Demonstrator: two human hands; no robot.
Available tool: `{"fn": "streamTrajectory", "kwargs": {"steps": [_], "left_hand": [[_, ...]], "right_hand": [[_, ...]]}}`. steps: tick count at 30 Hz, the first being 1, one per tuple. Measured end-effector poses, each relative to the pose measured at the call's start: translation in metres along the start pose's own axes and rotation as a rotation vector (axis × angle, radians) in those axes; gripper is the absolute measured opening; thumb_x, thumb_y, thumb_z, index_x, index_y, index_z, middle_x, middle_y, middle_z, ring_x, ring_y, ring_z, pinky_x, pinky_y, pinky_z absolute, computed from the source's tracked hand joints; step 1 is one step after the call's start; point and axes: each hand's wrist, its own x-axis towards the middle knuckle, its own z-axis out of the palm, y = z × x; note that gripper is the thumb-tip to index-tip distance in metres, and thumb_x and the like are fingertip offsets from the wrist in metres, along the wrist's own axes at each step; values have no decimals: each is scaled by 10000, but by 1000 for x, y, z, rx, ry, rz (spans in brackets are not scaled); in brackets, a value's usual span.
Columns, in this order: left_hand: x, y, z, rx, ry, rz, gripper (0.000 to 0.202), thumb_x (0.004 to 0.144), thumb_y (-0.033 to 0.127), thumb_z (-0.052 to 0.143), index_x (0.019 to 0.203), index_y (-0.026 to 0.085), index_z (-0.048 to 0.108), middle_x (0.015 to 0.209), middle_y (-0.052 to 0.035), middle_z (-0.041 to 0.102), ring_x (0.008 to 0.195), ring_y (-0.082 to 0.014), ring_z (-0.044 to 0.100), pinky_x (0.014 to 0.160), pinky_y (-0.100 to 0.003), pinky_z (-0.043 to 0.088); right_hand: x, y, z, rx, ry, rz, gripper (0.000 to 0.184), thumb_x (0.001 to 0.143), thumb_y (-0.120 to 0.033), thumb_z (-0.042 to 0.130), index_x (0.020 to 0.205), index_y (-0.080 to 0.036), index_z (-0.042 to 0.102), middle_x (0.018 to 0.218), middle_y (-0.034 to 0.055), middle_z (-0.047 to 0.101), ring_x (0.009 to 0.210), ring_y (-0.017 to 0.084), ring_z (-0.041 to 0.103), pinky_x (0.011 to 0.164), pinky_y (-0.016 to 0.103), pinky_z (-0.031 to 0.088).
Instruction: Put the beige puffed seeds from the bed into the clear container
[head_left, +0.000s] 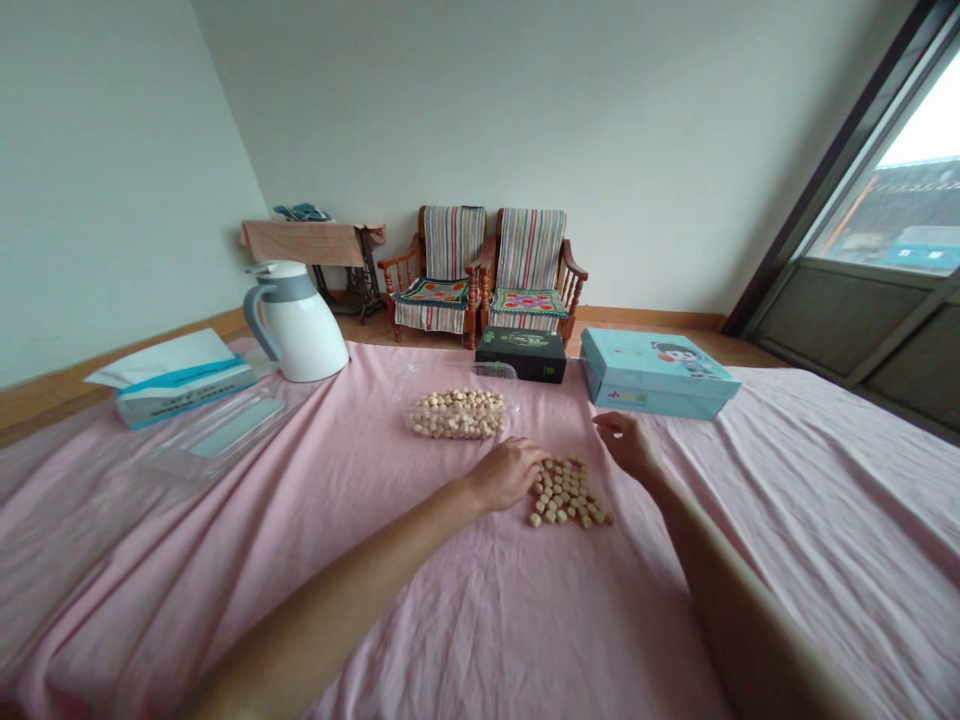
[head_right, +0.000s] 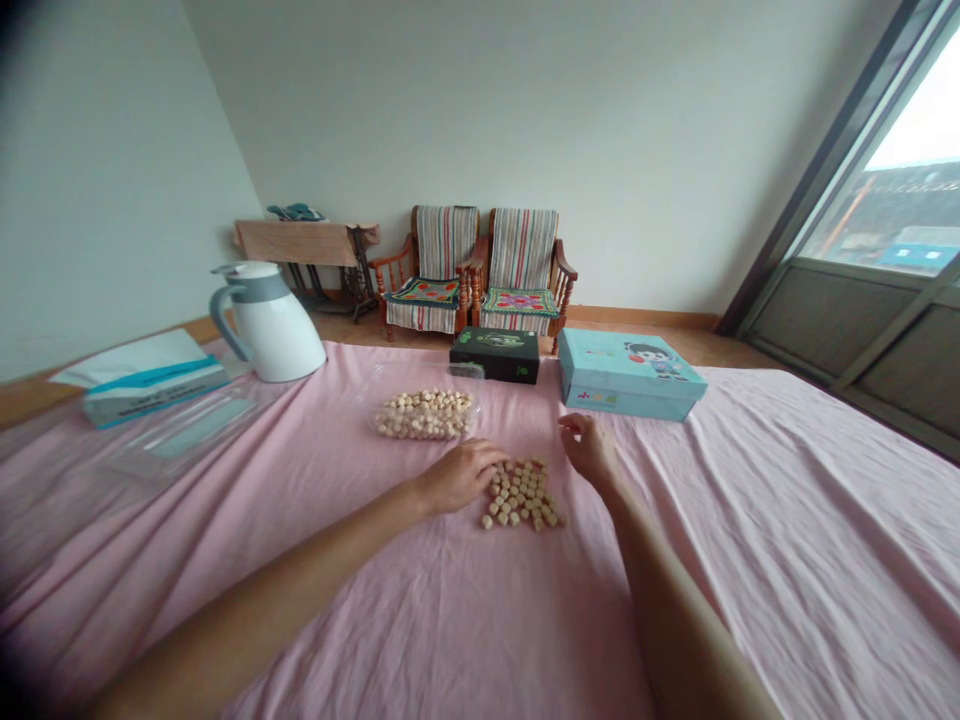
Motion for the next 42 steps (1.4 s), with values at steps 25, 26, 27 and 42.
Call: {"fn": "streamTrajectory", "kwargs": {"steps": [25,26,27,42], "left_hand": [[-53,-10,-18,-124,91,-165,727,659,350,741,1302,199,435,1320,-99,515,1229,-251,435,1036,-404,308],[-53,-12,-20,-132,102,-168,704,661,316,739,1290,194,447,1311,-99,521,1220,-250,442,1027,-395,319],[-54,-13,-22,-139,114,-177,676,662,286,735,1273,191,462,1297,-98,531,1205,-247,455,1014,-384,333],[-56,-8,-26,-99,35,-161,153,720,108,528,845,174,587,741,-4,558,702,-146,527,633,-230,388]], "right_hand": [[-59,-89,0,168,-454,-324,495,674,-90,589,1165,-141,551,1066,132,573,851,181,606,639,272,526],[-58,-90,2,205,-459,-341,488,681,-94,581,1165,-148,551,1085,132,567,854,176,610,629,264,527],[-56,-88,4,246,-456,-356,476,693,-108,576,1166,-158,553,1100,128,565,848,171,617,619,257,528],[-22,23,10,207,167,144,186,757,-245,493,859,-171,630,770,74,694,702,199,663,648,314,514]]}}
